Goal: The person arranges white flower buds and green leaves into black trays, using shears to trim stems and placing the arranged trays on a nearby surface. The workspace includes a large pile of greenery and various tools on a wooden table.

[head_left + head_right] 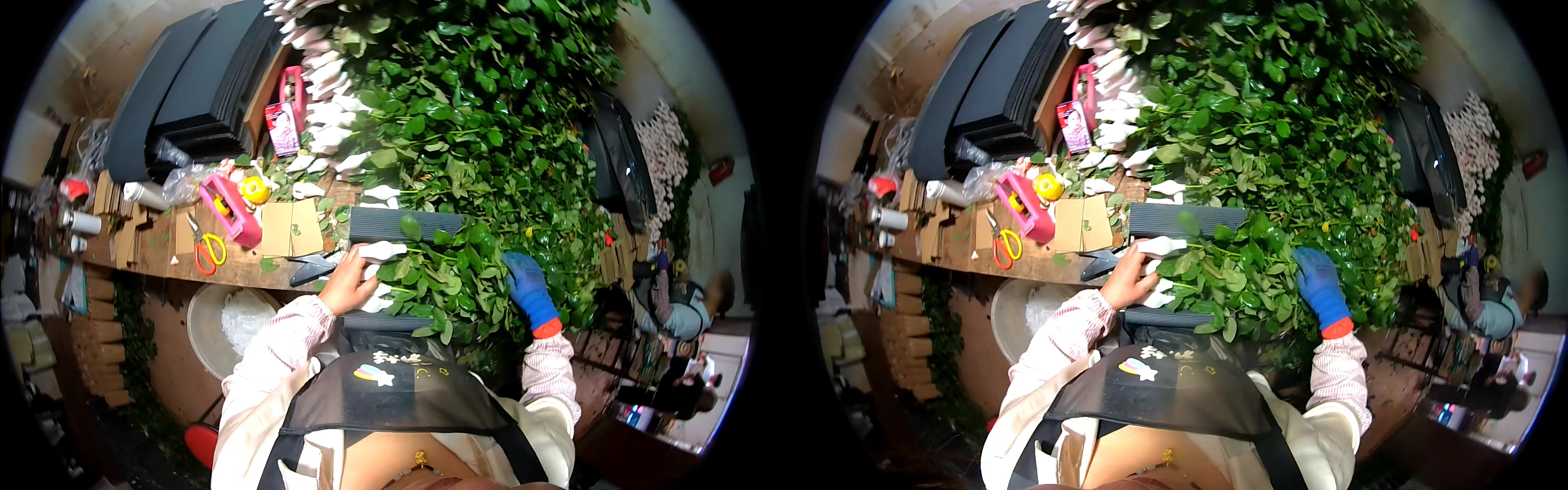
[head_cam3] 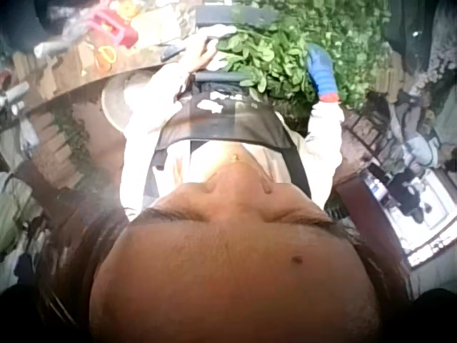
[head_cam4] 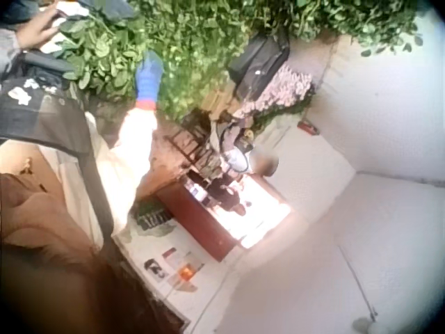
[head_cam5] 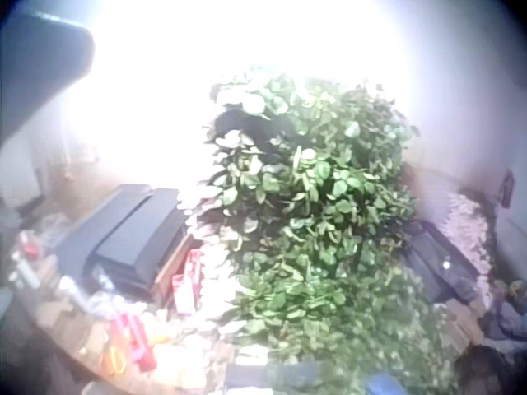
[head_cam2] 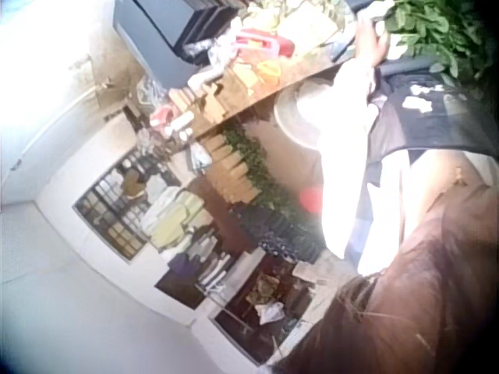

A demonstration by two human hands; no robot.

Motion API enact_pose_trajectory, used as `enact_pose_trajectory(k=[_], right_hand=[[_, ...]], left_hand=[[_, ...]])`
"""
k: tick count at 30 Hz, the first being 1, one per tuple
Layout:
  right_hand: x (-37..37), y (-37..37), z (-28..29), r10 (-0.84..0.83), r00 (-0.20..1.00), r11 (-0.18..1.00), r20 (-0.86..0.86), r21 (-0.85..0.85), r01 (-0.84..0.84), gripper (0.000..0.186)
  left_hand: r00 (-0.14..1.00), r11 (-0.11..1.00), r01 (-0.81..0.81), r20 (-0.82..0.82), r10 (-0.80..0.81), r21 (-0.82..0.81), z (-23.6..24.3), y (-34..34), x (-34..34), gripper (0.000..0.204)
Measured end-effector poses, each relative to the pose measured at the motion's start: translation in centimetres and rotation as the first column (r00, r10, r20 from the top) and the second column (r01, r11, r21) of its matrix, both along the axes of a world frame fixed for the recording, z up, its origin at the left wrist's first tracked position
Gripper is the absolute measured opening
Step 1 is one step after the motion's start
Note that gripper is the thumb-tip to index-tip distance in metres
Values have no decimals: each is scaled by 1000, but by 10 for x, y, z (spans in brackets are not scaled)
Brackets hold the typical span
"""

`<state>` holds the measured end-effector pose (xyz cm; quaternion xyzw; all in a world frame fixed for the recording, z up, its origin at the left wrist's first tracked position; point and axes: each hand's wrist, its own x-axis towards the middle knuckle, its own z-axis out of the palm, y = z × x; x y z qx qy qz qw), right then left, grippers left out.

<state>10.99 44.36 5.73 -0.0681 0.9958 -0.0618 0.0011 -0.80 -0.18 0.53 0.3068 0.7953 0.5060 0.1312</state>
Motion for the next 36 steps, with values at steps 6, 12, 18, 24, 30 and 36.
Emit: enact_pose_trajectory(k=[6, 12, 18, 24, 30, 36], right_hand=[[-31, -52, 109, -38, 986, 978, -163, 194, 70, 67], [-94, -199, 81, 106, 991, 993, 82, 34, -109, 57], [-100, -213, 61, 64, 996, 998, -68, 19, -63, 38], [-98, -215, 12, 12, 974, 986, 228, 161, -50, 33], [-98, -214, 1, 23, 982, 999, 189, 37, -30, 35], [-99, -210, -11, -13, 982, 1000, 187, -10, 15, 31]], left_hand=[[997, 999, -52, -57, 51, -4, 5, -1, 2, 50], [992, 997, -73, -103, 71, -14, 7, 4, 5, 51], [985, 989, -143, -97, 145, 26, 6, 1, 9, 61], [987, 982, -159, 8, 161, -97, 18, 4, 6, 57], [922, 923, -384, -60, 382, -29, 31, 9, 0, 25], [867, 859, -421, -149, 475, 292, 34, -3, 7, 24]])
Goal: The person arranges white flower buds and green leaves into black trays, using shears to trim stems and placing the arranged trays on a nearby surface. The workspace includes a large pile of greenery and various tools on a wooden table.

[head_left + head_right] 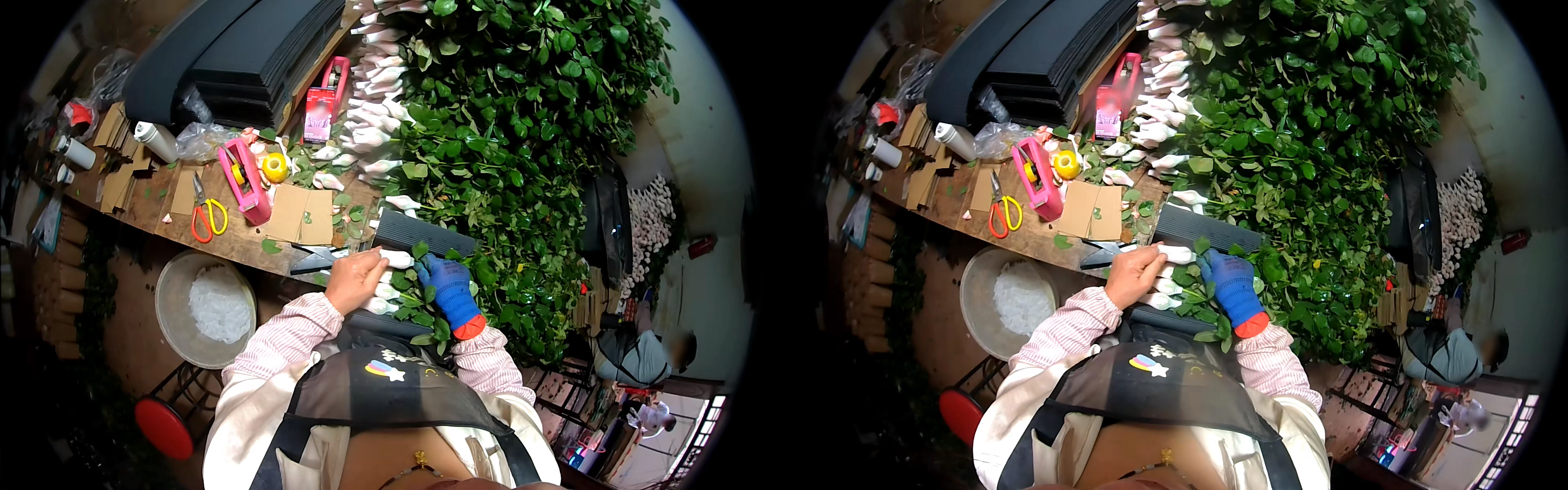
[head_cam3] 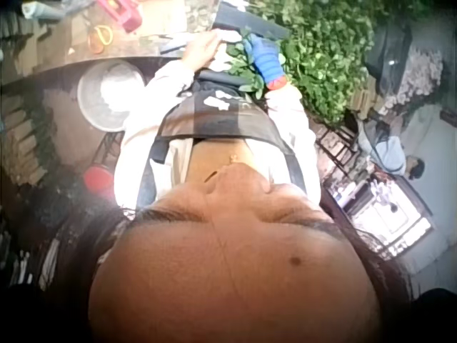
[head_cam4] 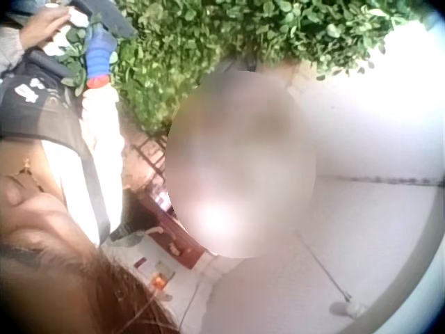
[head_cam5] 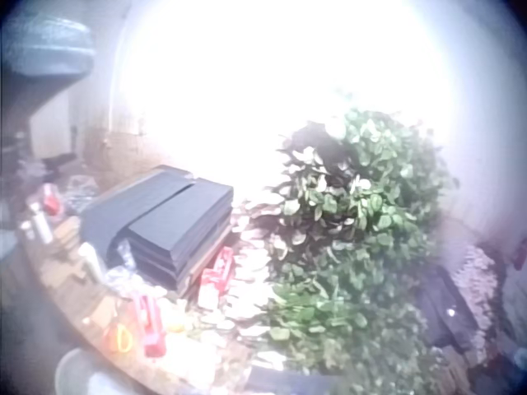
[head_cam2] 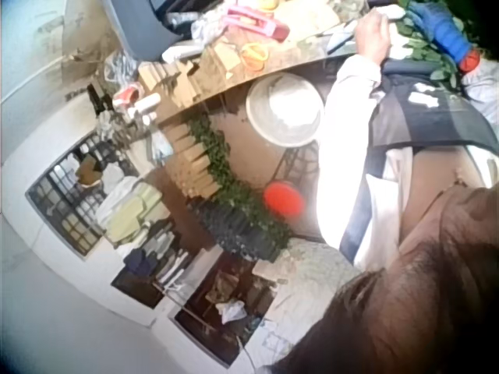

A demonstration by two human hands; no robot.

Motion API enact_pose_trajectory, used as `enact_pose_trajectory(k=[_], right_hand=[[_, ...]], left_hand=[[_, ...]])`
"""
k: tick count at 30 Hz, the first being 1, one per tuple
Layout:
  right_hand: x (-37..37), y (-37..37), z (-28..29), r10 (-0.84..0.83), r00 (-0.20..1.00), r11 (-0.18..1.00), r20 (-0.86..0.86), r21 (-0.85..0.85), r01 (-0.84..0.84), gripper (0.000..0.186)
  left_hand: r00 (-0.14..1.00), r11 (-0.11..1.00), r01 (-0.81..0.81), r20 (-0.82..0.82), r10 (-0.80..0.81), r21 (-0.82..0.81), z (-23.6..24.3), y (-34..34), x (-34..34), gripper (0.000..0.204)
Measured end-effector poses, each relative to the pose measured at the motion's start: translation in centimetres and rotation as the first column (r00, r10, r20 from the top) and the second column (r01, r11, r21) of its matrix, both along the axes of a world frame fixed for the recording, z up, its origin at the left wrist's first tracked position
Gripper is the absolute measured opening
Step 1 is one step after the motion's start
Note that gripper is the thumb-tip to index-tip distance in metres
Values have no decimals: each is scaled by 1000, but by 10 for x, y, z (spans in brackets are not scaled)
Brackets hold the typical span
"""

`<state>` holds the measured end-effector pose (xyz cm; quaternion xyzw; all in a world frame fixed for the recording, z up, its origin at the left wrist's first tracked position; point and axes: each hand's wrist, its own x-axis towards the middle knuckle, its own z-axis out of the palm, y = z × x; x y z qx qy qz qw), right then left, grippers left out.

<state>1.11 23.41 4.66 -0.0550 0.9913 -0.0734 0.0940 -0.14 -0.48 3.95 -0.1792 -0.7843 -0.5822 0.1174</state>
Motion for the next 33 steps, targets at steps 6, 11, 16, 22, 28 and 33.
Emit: enact_pose_trajectory(k=[6, 11, 16, 22, 28, 33], right_hand=[[-1, -2, 14, 0, 998, 998, 66, -67, 4, 31], [-1, -4, 8, -17, 995, 1000, 97, 4, 16, 38], [1, -13, 0, -76, 996, 995, 46, 60, 74, 37], [2, -10, -13, -69, 997, 996, 26, 62, 67, 39], [-1, 1, 13, -30, 963, 986, 269, -151, 73, 55], [1, -18, 5, -77, 980, 997, 184, 45, 70, 61]], left_hand=[[903, 976, -202, 400, 156, 75, -29, -63, -6, 11], [806, 994, 101, 583, -103, 37, -60, -19, -16, 38], [781, 991, 8, 617, -92, 137, -51, -3, -9, 35], [864, 926, -187, 504, -4, 328, -45, -9, 8, 27], [955, 999, 49, 292, -43, -13, -16, -71, -8, 25], [940, 887, 294, 278, -200, -355, -9, -32, -3, 33]])
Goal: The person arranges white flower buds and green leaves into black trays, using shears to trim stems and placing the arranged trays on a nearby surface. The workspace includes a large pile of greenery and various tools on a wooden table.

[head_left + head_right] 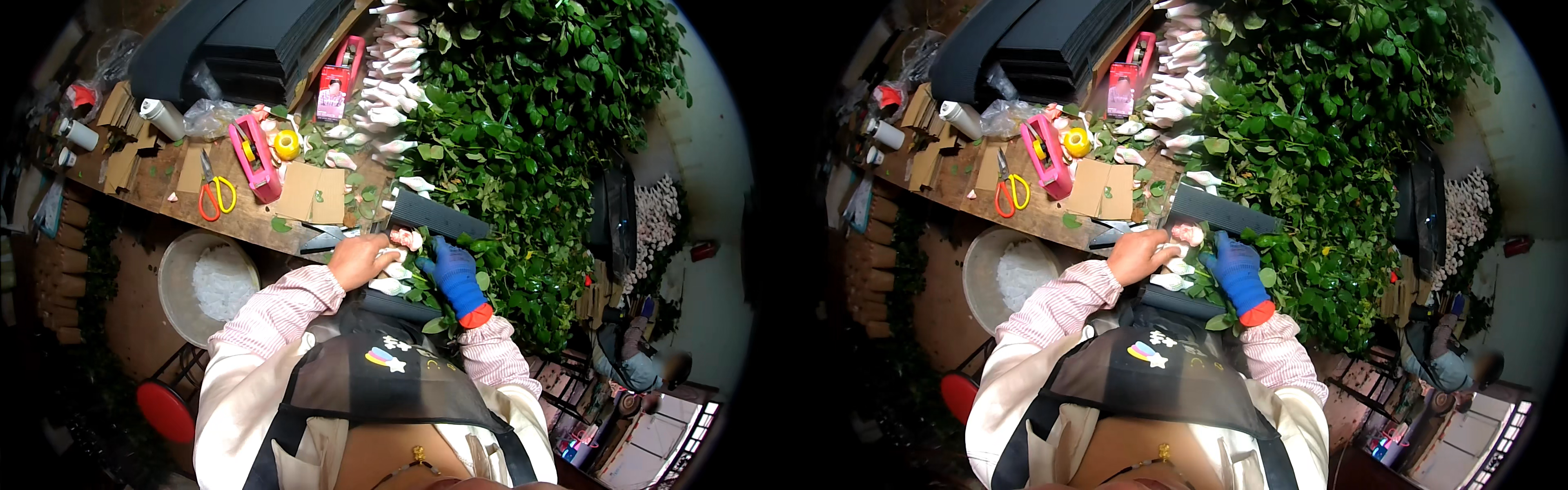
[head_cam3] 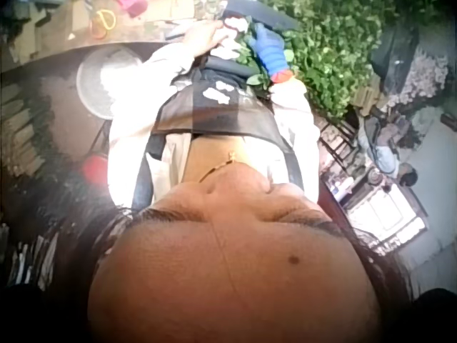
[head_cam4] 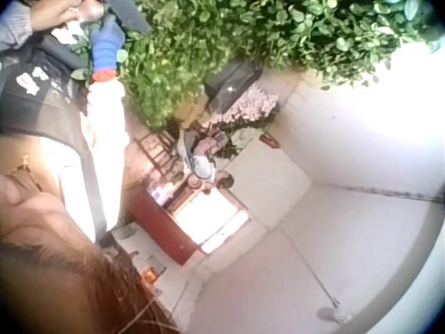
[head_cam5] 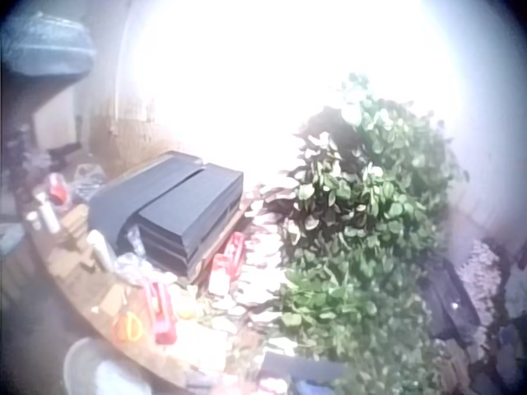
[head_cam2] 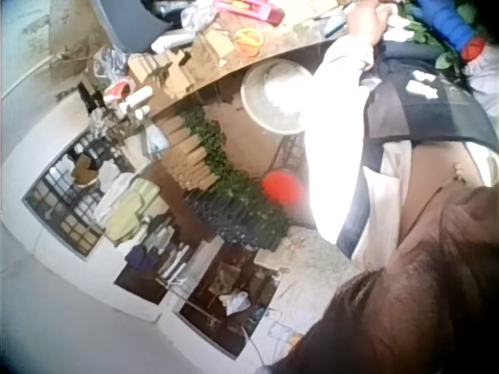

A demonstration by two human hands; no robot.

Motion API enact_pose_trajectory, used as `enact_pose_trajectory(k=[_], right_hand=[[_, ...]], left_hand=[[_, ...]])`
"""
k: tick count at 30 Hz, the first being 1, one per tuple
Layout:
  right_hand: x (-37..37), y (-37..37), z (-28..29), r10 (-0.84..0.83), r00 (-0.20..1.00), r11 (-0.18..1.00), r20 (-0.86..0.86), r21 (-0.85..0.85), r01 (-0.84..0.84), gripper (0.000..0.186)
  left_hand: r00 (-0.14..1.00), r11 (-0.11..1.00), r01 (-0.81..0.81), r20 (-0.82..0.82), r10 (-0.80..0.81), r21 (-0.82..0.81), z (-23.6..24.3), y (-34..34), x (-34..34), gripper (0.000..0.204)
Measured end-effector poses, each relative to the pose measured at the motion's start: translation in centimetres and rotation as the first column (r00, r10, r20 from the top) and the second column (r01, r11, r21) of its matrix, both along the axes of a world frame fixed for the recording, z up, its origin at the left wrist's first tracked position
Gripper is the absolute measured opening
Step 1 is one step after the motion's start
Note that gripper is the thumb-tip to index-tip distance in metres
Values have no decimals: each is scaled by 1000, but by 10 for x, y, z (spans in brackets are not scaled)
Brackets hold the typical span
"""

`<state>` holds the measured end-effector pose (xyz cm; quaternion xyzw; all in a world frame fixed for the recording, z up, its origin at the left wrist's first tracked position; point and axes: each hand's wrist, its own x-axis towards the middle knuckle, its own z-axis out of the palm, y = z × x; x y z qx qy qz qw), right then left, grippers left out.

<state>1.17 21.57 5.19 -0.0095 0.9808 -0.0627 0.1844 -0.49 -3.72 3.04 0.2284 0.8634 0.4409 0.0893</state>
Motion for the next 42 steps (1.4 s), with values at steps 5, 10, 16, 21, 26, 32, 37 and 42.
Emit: enact_pose_trajectory(k=[5, 10, 16, 21, 26, 32, 37, 42], right_hand=[[5, 0, -10, -36, 999, 997, -6, 73, 36, 62], [19, 9, 22, 54, 983, 992, -174, -104, -73, 57], [33, -7, 41, 245, 969, 967, -11, -71, -245, 33], [32, -15, 3, 295, 953, 948, 70, 106, -301, 32], [35, -11, -4, 306, 952, 950, 22, 62, -307, 30], [40, 2, 35, 261, 965, 958, -11, -117, -260, 32], [37, -10, 52, 397, 910, 913, 120, -157, -377, 29], [35, -22, 16, 453, 865, 879, 217, 51, -473, 28]], left_hand=[[997, 962, -69, -2, 72, 263, 1, 0, 9, 24], [973, 862, -225, 143, 179, 454, 13, -49, -3, 18], [976, 996, -80, 199, 87, -45, 10, -28, 14, 45], [990, 994, 107, 87, -108, 13, -7, -8, 17, 35], [970, 984, -45, 244, 2, 171, -14, -19, 32, 27], [917, 955, -217, 379, 127, 202, 7, -62, 24, 21], [949, 993, 80, 312, -49, -87, 1, -33, 35, 47], [946, 997, 81, 314, -75, -8, -10, -17, 34, 38]])
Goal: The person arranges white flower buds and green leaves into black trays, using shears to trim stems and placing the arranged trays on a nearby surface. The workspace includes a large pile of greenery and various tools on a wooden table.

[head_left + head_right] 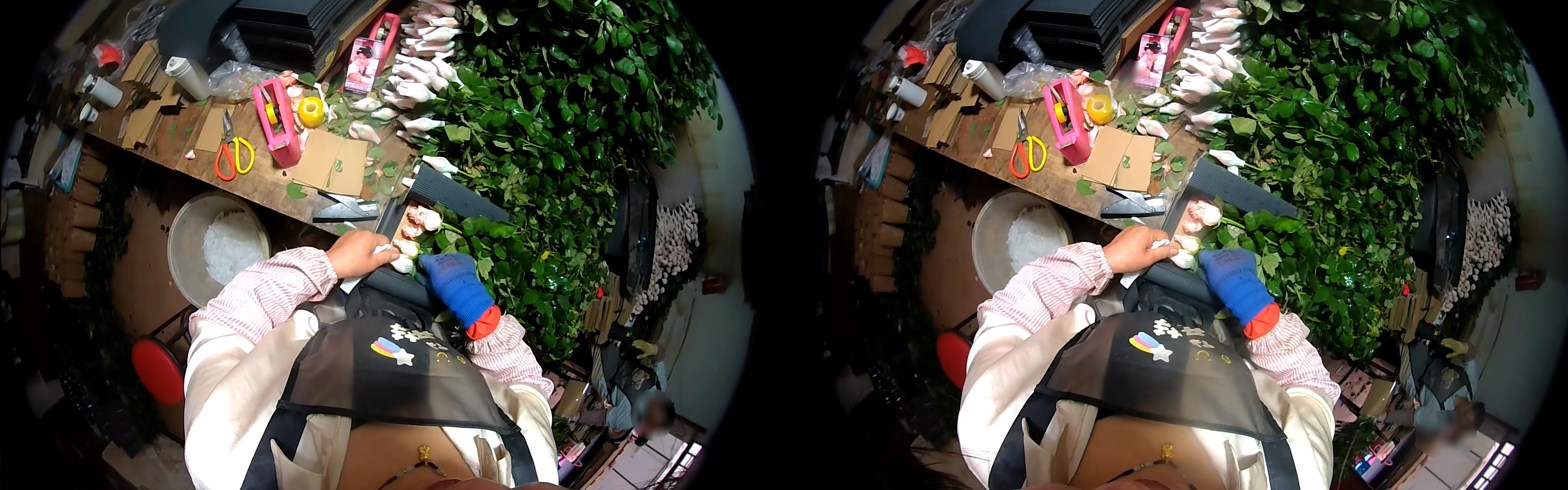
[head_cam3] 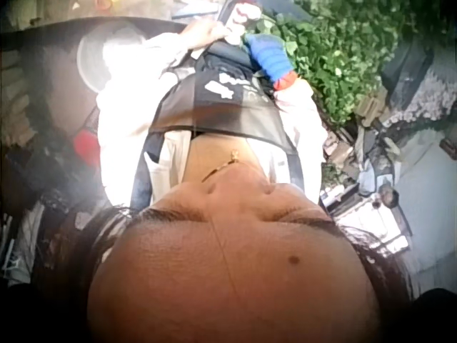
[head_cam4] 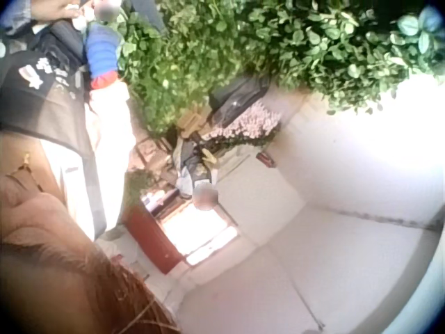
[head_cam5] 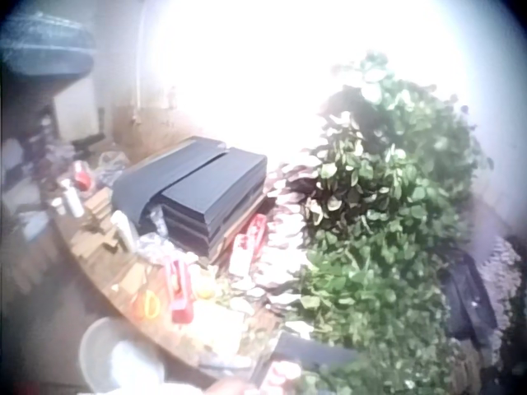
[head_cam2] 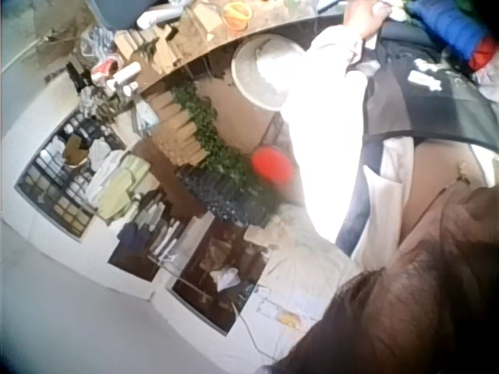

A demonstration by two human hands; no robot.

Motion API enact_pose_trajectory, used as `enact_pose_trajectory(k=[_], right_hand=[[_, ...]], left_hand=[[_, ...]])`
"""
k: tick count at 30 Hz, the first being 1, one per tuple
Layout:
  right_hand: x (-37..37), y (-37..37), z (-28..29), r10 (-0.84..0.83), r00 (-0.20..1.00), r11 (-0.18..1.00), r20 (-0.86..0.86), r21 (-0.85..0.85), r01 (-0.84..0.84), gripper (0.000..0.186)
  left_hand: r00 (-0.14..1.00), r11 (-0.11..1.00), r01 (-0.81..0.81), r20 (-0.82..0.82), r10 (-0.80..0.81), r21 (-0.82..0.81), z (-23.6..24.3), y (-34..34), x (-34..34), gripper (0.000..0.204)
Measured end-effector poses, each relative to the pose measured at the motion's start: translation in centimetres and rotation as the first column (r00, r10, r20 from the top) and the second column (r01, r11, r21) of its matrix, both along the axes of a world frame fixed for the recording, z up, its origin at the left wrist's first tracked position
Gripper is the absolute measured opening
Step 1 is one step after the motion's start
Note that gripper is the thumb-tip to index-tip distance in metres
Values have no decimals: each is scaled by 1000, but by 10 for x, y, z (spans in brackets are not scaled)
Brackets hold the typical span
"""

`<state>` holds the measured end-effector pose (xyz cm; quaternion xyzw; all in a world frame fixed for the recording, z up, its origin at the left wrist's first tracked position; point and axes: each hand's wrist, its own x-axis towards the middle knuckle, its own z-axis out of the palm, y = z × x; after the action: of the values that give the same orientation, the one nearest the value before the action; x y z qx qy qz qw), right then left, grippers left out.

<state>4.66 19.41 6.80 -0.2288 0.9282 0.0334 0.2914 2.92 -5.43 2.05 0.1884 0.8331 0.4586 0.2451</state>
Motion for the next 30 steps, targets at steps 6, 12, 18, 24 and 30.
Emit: enact_pose_trajectory(k=[6, 12, 18, 24, 30], right_hand=[[-11, -5, -7, 68, 995, 994, 71, 76, -73, 27], [-12, -2, -14, 84, 992, 989, 92, 113, -94, 29], [-13, -8, 4, 123, 986, 988, 115, 81, -133, 24], [-22, -20, 15, 142, 971, 971, 194, 162, -175, 21], [-13, -12, 1, 167, 977, 975, 134, 126, -184, 13]], left_hand=[[953, 947, -258, 214, 216, 191, -7, 3, 23, 32], [714, 691, -676, 463, 526, 257, -14, -54, 25, 29], [995, 408, 61, 23, -98, -911, -25, -185, 63, 29], [972, 998, 33, -232, -44, -51, -1, -67, 7, 63], [977, 977, 211, -48, -209, 42, -15, -17, -33, 103]])
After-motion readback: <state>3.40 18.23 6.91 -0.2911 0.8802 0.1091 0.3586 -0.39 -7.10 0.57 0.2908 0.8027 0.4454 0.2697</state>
